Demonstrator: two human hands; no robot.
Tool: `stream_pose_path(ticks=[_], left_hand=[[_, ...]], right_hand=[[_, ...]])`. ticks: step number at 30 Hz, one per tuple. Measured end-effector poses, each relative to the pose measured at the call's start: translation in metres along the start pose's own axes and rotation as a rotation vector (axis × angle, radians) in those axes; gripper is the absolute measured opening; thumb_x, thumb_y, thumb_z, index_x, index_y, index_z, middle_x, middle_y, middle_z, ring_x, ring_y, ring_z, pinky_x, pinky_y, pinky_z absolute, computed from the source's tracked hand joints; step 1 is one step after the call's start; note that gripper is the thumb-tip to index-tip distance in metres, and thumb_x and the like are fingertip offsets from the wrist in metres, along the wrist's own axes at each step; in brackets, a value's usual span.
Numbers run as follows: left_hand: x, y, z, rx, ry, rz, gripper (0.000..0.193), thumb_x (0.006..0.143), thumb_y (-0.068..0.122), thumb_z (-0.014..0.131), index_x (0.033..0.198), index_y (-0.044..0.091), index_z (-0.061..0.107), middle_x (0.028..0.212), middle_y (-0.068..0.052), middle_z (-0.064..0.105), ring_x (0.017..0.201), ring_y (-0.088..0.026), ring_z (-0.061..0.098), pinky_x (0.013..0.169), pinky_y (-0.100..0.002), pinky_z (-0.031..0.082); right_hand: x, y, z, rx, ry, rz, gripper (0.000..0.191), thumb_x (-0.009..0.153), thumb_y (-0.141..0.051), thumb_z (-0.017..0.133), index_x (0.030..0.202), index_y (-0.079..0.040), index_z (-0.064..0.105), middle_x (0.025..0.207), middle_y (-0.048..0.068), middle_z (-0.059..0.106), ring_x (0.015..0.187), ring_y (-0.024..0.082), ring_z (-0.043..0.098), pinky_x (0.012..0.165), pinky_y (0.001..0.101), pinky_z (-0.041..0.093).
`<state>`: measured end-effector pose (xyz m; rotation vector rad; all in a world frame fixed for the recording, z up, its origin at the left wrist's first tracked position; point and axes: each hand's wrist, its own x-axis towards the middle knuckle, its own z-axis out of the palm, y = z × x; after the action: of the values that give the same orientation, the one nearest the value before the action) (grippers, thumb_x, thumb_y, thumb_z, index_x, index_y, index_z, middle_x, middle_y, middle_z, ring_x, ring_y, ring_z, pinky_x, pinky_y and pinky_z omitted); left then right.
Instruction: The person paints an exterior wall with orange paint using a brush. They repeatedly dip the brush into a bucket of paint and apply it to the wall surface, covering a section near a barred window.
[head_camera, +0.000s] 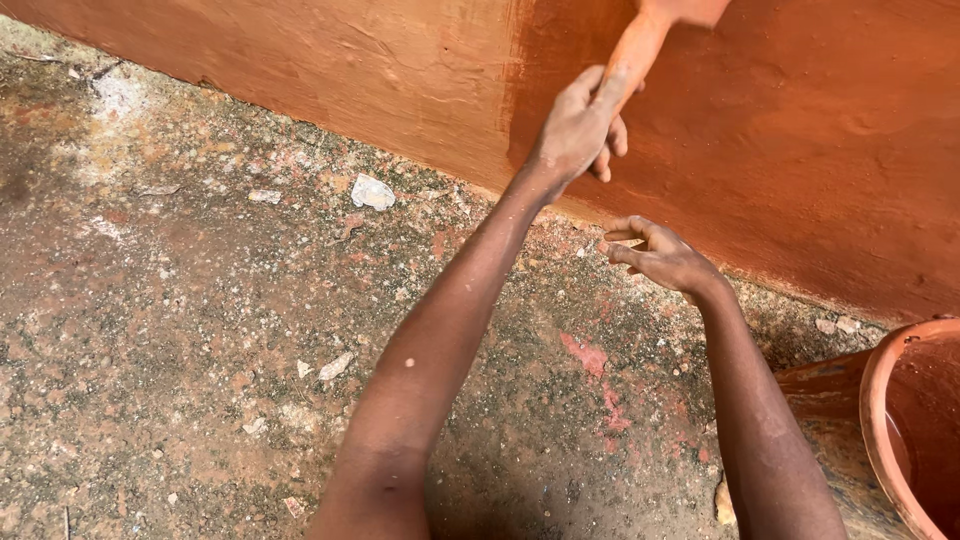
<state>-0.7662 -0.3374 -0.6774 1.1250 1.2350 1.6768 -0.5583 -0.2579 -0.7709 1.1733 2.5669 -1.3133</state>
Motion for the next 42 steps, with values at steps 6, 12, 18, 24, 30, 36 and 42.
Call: stream_pose_path(ticks=[6, 12, 18, 24, 30, 36, 42], left_hand=[[-0.020, -0.061, 0.009, -0.160, 0.058, -0.604, 0.053, 0.108, 0.049, 0.046, 0.091, -0.001, 0.056, 0.059, -0.004, 0.056, 0.038, -0.010, 0.047, 0.034, -0.028, 0.042], [-0.026, -0.077, 0.005, -0.001, -0.051, -0.646, 0.031, 0.104, 0.031, 0.051, 0.092, 0.006, 0.066, 0.057, -0.001, 0.055, 0.042, -0.008, 0.048, 0.035, -0.026, 0.040], [-0.004, -0.021, 0.015, -0.079, 0.082, -0.191, 0.059, 0.105, 0.050, 0.049, 0.114, -0.005, 0.066, 0.058, -0.002, 0.059, 0.040, -0.010, 0.052, 0.038, -0.029, 0.051], [-0.004, -0.011, 0.019, -0.095, 0.030, 0.032, 0.059, 0.104, 0.051, 0.049, 0.118, -0.005, 0.063, 0.054, -0.003, 0.056, 0.034, -0.011, 0.047, 0.034, -0.028, 0.045], [-0.034, -0.079, -0.005, 0.076, 0.055, -0.366, 0.051, 0.102, 0.046, 0.046, 0.130, 0.004, 0.054, 0.056, -0.002, 0.057, 0.039, -0.010, 0.050, 0.033, -0.028, 0.048], [-0.042, -0.106, -0.025, 0.410, 0.056, -0.769, 0.052, 0.109, 0.041, 0.043, 0.119, -0.006, 0.062, 0.068, -0.010, 0.063, 0.050, -0.015, 0.064, 0.043, -0.029, 0.058], [-0.044, -0.119, 0.002, 0.573, -0.053, -0.782, 0.043, 0.107, 0.038, 0.045, 0.118, 0.002, 0.066, 0.077, -0.009, 0.068, 0.058, -0.014, 0.065, 0.050, -0.031, 0.060]], right_hand=[[-0.008, 0.003, -0.001, -0.003, -0.003, 0.025, 0.064, 0.088, -0.042, 0.069, 0.143, -0.014, 0.053, 0.141, 0.012, 0.063, 0.115, 0.026, 0.069, 0.097, 0.0485, 0.059], [-0.020, 0.008, -0.011, -0.001, 0.020, 0.018, 0.064, 0.088, -0.044, 0.068, 0.142, -0.014, 0.053, 0.141, 0.011, 0.063, 0.118, 0.025, 0.068, 0.098, 0.0474, 0.058], [-0.030, 0.013, -0.020, 0.051, 0.022, 0.039, 0.067, 0.086, -0.046, 0.070, 0.142, -0.012, 0.054, 0.139, 0.014, 0.063, 0.118, 0.027, 0.068, 0.100, 0.0473, 0.058], [-0.027, 0.026, -0.024, 0.084, 0.003, 0.035, 0.068, 0.088, -0.047, 0.067, 0.143, -0.012, 0.050, 0.141, 0.014, 0.061, 0.118, 0.027, 0.068, 0.100, 0.0492, 0.058], [-0.024, 0.038, -0.013, 0.008, -0.049, 0.143, 0.066, 0.087, -0.049, 0.066, 0.142, -0.016, 0.053, 0.139, 0.012, 0.064, 0.118, 0.030, 0.069, 0.104, 0.0542, 0.053], [-0.025, 0.057, 0.007, -0.116, -0.129, 0.246, 0.069, 0.086, -0.060, 0.062, 0.141, -0.019, 0.053, 0.141, 0.011, 0.064, 0.124, 0.029, 0.066, 0.110, 0.0567, 0.047], [-0.009, 0.058, 0.040, -0.002, -0.213, 0.228, 0.079, 0.086, -0.068, 0.055, 0.142, -0.013, 0.050, 0.147, 0.016, 0.056, 0.126, 0.033, 0.062, 0.107, 0.0566, 0.051]])
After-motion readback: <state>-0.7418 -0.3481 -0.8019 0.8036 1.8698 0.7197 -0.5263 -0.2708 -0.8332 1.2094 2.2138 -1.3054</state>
